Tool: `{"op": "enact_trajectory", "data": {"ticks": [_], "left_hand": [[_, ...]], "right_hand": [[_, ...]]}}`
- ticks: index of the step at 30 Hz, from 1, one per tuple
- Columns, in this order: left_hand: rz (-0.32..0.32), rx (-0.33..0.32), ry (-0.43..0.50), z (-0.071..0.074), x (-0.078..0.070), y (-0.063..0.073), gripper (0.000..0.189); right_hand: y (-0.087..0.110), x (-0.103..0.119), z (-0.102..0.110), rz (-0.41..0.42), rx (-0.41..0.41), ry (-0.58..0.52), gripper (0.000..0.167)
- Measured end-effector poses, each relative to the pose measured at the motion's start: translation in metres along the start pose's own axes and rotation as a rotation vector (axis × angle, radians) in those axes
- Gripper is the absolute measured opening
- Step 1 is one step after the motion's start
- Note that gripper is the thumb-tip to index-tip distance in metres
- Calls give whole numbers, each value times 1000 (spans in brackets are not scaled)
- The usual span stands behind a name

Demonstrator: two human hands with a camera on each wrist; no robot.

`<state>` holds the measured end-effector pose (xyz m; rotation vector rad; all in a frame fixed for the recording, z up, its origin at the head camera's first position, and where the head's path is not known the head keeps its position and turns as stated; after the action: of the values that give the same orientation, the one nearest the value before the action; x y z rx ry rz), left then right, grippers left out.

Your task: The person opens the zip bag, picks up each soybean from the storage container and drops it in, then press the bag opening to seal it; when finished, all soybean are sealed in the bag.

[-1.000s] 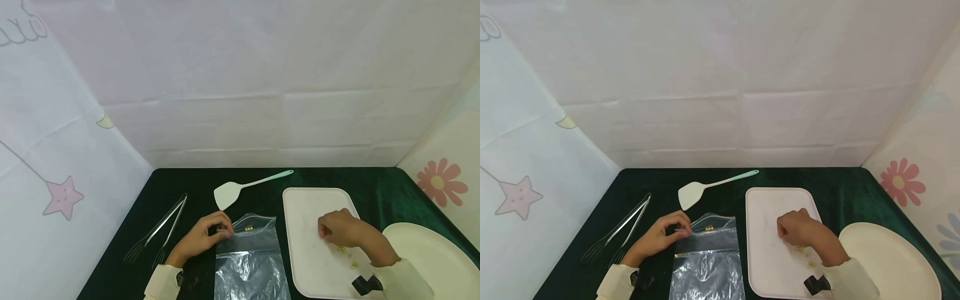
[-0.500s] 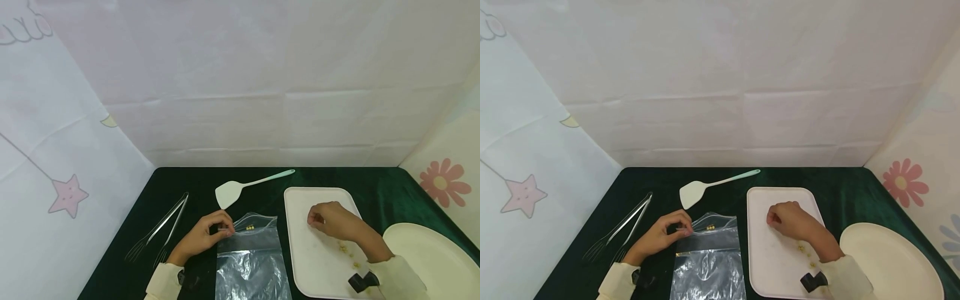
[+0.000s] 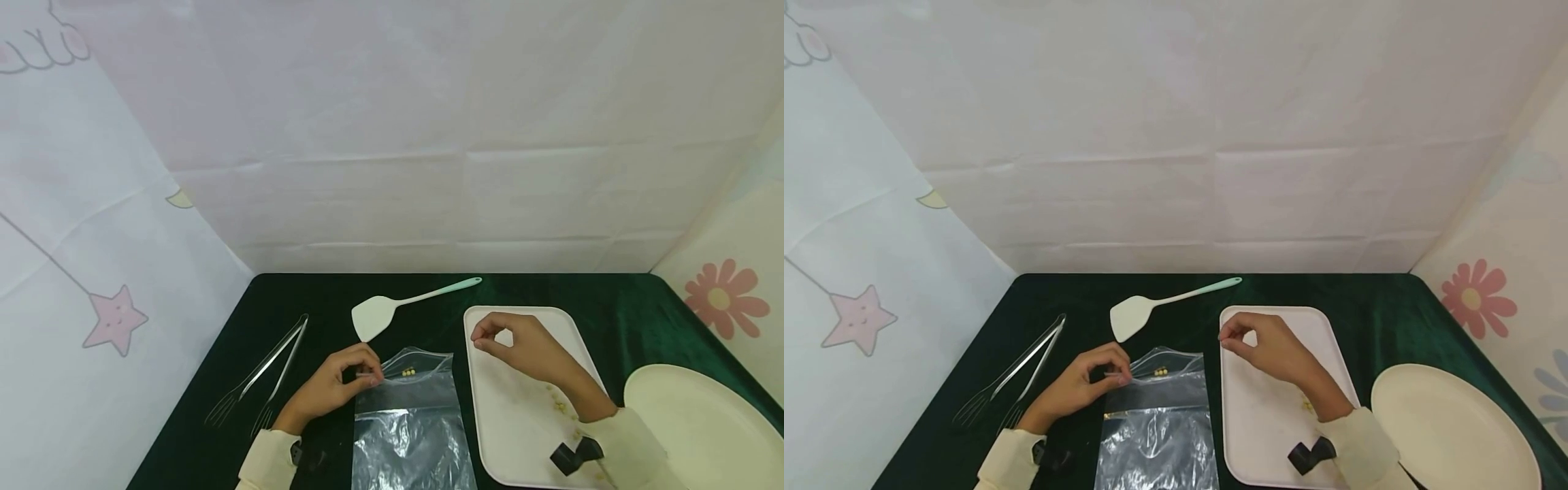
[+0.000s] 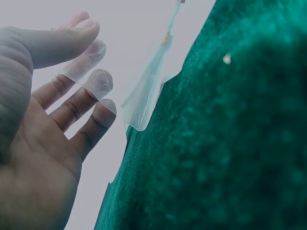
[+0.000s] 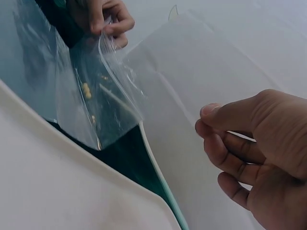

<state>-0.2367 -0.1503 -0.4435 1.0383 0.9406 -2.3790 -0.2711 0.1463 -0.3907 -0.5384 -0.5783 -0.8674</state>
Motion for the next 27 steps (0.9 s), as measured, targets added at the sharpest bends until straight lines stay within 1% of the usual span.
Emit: {"op": "enact_trajectory", "data": {"ticks": [4, 10, 12, 15, 19, 23, 27], "left_hand": [[4, -1, 1, 1, 1, 1, 17], [9, -10, -5, 1, 1, 1, 19], [12, -13, -3, 1, -3, 0, 19], [16, -16, 1, 2, -14, -3, 17], [-3, -17, 2, 3, -22, -5, 18], [1, -18, 3, 2, -14, -2, 18], [23, -14, -6, 1, 0, 1, 17]], "right_hand": [[-5, 5, -6, -13, -22, -62, 5], [-13, 14, -15, 20, -34, -110, 6], [-16, 16, -19, 26, -28, -125, 7], [-20, 19, -26, 36, -15, -155, 8], [-24, 25, -36, 58, 8, -178, 8], [-28, 33, -44, 91, 20, -158, 5], [-30, 40, -50, 126, 19, -99, 6]]}}
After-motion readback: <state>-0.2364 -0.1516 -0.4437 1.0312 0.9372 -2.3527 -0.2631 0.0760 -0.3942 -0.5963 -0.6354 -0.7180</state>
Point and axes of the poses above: each hand's wrist, its own y-axis away from the middle knuckle, its own z-axis out of the back of the hand, x = y × z, the point moved 8 cm from there along -y, towards the middle knuckle, and after that the axes turned 5 degrees about x, right-handed, at the moved point
